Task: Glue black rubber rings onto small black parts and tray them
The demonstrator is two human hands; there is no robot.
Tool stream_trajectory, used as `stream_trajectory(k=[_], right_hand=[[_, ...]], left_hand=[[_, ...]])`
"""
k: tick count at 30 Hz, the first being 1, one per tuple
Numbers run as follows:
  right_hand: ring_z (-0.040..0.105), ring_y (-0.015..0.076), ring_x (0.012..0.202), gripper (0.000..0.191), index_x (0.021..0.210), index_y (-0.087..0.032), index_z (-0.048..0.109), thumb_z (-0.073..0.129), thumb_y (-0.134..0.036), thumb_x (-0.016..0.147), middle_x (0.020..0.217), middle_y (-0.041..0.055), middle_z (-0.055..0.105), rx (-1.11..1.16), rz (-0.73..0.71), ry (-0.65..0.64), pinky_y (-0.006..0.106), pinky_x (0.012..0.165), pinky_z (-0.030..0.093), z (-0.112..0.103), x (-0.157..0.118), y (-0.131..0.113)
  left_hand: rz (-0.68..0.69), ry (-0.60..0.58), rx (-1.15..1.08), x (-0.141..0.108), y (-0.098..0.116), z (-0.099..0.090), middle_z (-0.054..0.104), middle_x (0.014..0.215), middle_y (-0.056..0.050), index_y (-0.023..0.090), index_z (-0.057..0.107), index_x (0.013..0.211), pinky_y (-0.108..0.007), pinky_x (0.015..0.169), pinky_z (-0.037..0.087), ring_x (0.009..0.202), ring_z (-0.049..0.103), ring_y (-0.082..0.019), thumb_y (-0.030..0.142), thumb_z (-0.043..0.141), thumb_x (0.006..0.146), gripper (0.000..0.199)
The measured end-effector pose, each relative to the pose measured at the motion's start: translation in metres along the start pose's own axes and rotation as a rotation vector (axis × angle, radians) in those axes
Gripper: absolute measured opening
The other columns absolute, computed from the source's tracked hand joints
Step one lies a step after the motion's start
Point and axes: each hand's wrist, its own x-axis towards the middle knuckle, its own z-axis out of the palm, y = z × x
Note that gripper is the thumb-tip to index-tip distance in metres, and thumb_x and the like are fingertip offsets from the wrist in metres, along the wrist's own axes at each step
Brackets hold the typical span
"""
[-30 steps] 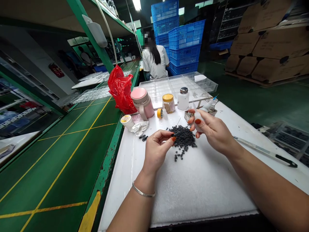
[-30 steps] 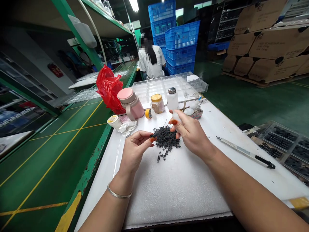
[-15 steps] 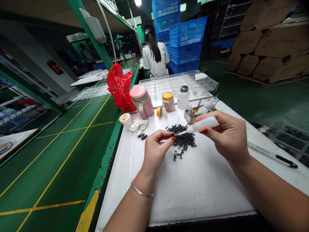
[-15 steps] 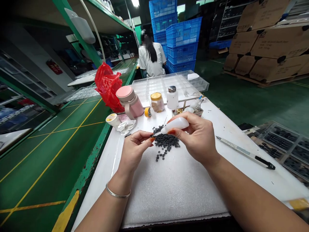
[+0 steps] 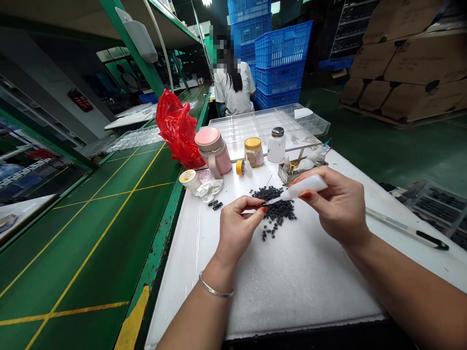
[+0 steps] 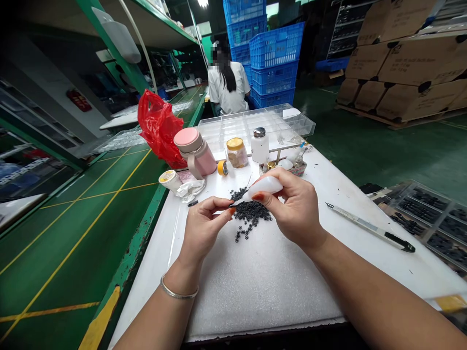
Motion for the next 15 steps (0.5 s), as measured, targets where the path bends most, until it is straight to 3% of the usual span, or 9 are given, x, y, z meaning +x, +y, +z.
stream_trajectory(k=[15], right_hand=[[0.059,0.0152,0.073,0.007,0.085,-0.020,0.067,0.070,-0.026,0.083,0.082,0.0021,0.066,-0.009,0.006,0.000,0.028,0.062,0.042,0.0008,0.0002,-0.0005]], left_hand=[[0.004,-0.001,0.011,-0.0002,0.0004,-0.0003,0.069,0.082,-0.003,0.016,0.071,0.084,-0.018,0.062,0.051,0.072,0.063,-0.012,0.027,0.075,0.073,0.015]])
